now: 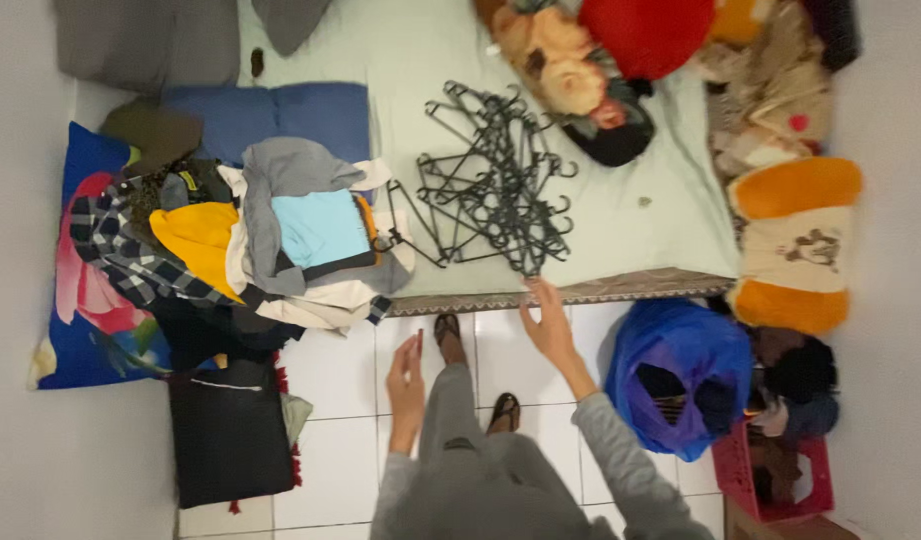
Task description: The person picks up clothes from a pile on a bed, places them on hangers, and hangs them in a wardrobe. The person repeats this process for several shirts and tops, moving back and forth between the bed and the wardrobe.
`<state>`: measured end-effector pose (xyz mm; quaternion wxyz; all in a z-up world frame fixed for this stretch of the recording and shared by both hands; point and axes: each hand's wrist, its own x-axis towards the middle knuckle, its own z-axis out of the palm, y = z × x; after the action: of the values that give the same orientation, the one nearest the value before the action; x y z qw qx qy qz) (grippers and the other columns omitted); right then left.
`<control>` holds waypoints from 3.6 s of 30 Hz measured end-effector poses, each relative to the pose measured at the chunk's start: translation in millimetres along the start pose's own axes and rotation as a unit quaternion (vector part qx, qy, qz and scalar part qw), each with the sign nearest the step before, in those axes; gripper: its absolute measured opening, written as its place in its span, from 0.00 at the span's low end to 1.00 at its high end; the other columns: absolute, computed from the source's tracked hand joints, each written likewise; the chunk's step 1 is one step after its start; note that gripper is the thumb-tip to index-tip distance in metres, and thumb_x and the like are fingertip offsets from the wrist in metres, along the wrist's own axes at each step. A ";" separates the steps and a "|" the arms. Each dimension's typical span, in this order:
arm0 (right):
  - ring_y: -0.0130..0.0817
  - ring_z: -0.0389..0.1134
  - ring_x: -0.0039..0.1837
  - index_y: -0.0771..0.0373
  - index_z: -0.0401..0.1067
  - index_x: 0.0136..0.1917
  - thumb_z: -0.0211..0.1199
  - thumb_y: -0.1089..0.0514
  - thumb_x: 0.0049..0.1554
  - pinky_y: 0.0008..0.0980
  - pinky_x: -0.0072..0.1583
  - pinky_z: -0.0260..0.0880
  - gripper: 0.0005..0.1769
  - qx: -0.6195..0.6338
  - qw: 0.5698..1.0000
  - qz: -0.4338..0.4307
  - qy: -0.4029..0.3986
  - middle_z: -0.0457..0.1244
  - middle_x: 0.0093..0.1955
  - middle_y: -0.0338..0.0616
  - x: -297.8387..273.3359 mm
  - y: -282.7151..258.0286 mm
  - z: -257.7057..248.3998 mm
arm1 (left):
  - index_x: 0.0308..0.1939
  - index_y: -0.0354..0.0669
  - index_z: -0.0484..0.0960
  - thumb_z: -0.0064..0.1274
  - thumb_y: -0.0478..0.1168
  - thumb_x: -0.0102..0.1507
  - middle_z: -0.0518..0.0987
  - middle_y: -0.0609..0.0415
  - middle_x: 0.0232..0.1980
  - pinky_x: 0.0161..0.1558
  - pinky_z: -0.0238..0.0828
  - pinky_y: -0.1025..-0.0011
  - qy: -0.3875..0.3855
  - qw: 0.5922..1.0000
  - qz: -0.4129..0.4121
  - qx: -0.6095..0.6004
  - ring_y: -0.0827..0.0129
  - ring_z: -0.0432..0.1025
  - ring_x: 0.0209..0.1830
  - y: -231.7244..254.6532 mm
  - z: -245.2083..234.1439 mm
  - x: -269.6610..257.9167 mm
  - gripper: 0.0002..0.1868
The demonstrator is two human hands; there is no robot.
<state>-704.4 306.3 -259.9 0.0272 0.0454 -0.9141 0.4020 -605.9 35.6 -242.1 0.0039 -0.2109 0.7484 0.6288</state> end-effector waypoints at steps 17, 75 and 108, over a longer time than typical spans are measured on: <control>0.56 0.63 0.66 0.61 0.69 0.67 0.74 0.42 0.53 0.52 0.64 0.64 0.36 -0.137 0.961 0.056 -0.235 0.63 0.67 0.55 202.7 182.0 278.7 | 0.61 0.43 0.78 0.42 0.44 0.73 0.83 0.48 0.57 0.55 0.75 0.66 0.081 0.960 -0.266 0.036 0.64 0.77 0.56 -224.9 68.3 84.6 0.17; 0.34 0.62 0.47 0.84 0.42 0.53 0.60 0.40 0.69 0.36 0.54 0.67 0.43 0.469 0.773 0.421 -0.069 0.63 0.47 0.42 204.8 79.2 143.1 | 0.45 0.34 0.77 0.47 0.36 0.67 0.78 0.31 0.44 0.45 0.67 0.45 0.320 0.887 0.054 0.328 0.35 0.73 0.45 -109.7 -105.3 295.9 0.08; 0.20 0.41 0.30 0.60 0.82 0.60 0.63 0.38 0.57 0.28 0.34 0.40 0.28 0.270 0.906 0.239 -0.220 0.50 0.29 0.25 171.0 -72.3 19.3 | 0.41 0.38 0.77 0.44 0.43 0.77 0.75 0.38 0.29 0.29 0.61 0.52 0.546 0.743 0.298 0.248 0.43 0.70 0.25 244.9 -260.5 290.1 0.15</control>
<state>-867.1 233.0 -205.3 -0.2850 -0.0817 -0.7368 0.6077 -881.1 -270.8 -36.2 -0.5409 -0.2759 0.7766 0.1677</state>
